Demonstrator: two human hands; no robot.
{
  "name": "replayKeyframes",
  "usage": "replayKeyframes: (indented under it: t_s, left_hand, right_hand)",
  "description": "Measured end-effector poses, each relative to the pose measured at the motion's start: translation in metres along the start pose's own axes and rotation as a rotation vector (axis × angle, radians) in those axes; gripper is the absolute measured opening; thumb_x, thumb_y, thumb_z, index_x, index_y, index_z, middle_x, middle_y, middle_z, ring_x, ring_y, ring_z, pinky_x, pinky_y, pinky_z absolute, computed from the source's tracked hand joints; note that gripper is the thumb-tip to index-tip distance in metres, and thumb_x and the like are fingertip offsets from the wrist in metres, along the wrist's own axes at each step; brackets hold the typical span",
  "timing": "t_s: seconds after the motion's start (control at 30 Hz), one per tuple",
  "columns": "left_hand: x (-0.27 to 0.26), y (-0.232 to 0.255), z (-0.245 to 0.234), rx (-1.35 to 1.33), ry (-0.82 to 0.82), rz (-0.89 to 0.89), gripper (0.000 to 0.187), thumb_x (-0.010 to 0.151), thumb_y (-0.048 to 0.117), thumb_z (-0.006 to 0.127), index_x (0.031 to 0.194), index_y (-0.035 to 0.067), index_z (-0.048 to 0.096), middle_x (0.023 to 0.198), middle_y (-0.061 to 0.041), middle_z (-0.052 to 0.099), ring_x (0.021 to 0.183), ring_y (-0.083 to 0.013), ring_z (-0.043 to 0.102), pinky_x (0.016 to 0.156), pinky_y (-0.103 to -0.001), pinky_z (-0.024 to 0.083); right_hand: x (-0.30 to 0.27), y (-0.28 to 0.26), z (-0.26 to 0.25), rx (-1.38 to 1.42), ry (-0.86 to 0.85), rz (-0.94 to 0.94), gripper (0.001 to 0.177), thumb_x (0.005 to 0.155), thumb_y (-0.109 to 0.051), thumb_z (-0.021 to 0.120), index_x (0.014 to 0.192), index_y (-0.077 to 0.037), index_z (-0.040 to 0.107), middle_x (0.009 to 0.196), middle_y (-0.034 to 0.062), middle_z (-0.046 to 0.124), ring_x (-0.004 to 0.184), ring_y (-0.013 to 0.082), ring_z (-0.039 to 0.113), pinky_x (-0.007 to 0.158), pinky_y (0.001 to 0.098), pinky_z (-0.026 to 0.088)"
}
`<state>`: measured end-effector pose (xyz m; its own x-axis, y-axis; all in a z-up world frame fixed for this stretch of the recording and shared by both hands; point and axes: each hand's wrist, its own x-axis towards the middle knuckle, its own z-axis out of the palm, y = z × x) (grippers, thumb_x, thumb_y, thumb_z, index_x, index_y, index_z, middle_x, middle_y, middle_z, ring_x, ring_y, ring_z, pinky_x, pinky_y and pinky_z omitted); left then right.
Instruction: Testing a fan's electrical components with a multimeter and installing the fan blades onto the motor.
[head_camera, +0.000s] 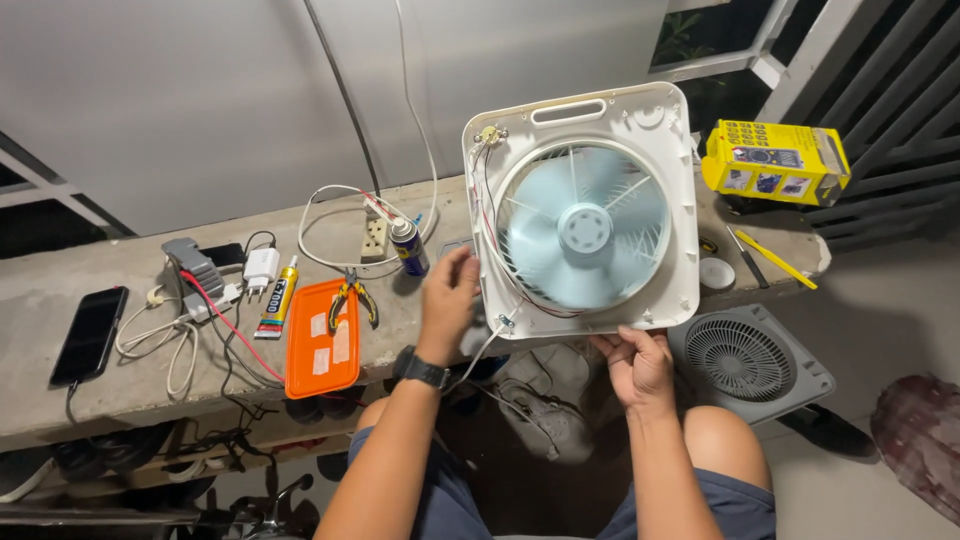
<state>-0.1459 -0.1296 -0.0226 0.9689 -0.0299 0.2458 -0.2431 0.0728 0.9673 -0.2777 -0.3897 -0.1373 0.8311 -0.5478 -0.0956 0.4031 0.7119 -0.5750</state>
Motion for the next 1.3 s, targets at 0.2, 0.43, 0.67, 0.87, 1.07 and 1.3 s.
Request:
replayKeyframes:
  t_s: [0.2, 0.43, 0.67, 0.87, 1.07, 1.3]
  left_hand:
    - [-0.002, -0.030, 0.008, -0.055, -0.232, -0.109, 0.062, 0.115, 0.028, 0.062, 0.167, 0.001, 0.045, 0.150, -0.025, 0.067, 0.136, -0.0285, 0.065, 0.109, -0.043, 0.058]
    - [-0.006, -0.057, 0.001, -0.499, -0.246, -0.232, 0.066, 0.101, 0.010, 0.080, 0.162, 0.011, 0.055, 0.130, -0.011, 0.077, 0.106, -0.0176, 0.078, 0.088, -0.030, 0.070]
    - [-0.003, -0.076, 0.002, -0.501, -0.195, -0.166, 0.060, 0.100, 0.003, 0.078, 0.157, 0.005, 0.059, 0.138, -0.006, 0.075, 0.103, -0.0173, 0.079, 0.084, -0.034, 0.073]
    - [-0.005, -0.067, 0.000, -0.485, -0.192, -0.161, 0.061, 0.100, 0.005, 0.078, 0.158, 0.007, 0.059, 0.134, -0.004, 0.073, 0.103, -0.0174, 0.078, 0.083, -0.035, 0.073]
    - [-0.006, -0.062, 0.000, -0.459, -0.202, -0.153, 0.061, 0.101, 0.006, 0.077, 0.159, 0.007, 0.057, 0.131, -0.002, 0.069, 0.104, -0.0155, 0.076, 0.087, -0.033, 0.072]
    - [-0.008, -0.054, 0.002, -0.442, -0.208, -0.167, 0.061, 0.101, 0.007, 0.077, 0.159, 0.008, 0.057, 0.132, -0.002, 0.067, 0.105, -0.0128, 0.074, 0.088, -0.031, 0.071]
  right_hand:
    - [0.003, 0.002, -0.008, -0.023, -0.009, -0.004, 0.058, 0.087, 0.008, 0.061, 0.138, -0.017, 0.069, 0.123, 0.0174, 0.080, 0.098, 0.0454, 0.080, 0.092, 0.0669, 0.065]
    - [0.008, 0.002, -0.021, -0.034, -0.026, 0.010, 0.045, 0.090, 0.003, 0.063, 0.130, -0.015, 0.074, 0.110, 0.0173, 0.083, 0.087, 0.0400, 0.083, 0.081, 0.0595, 0.070]
    - [0.009, 0.004, -0.023, -0.082, -0.047, 0.002, 0.051, 0.089, 0.002, 0.063, 0.135, -0.019, 0.072, 0.110, 0.0159, 0.083, 0.087, 0.0391, 0.083, 0.079, 0.0590, 0.070]
    - [0.003, -0.001, -0.014, -0.094, -0.064, -0.001, 0.048, 0.089, 0.003, 0.063, 0.132, -0.017, 0.074, 0.105, 0.0180, 0.083, 0.087, 0.0378, 0.083, 0.079, 0.0554, 0.071]
    - [0.010, 0.003, -0.024, -0.069, -0.044, 0.012, 0.053, 0.087, 0.005, 0.060, 0.133, -0.018, 0.072, 0.104, 0.0177, 0.083, 0.084, 0.0383, 0.083, 0.078, 0.0557, 0.071]
    - [0.019, 0.012, -0.042, -0.071, -0.024, 0.016, 0.052, 0.090, 0.005, 0.061, 0.135, -0.019, 0.070, 0.110, 0.0186, 0.083, 0.087, 0.0395, 0.083, 0.081, 0.0581, 0.070]
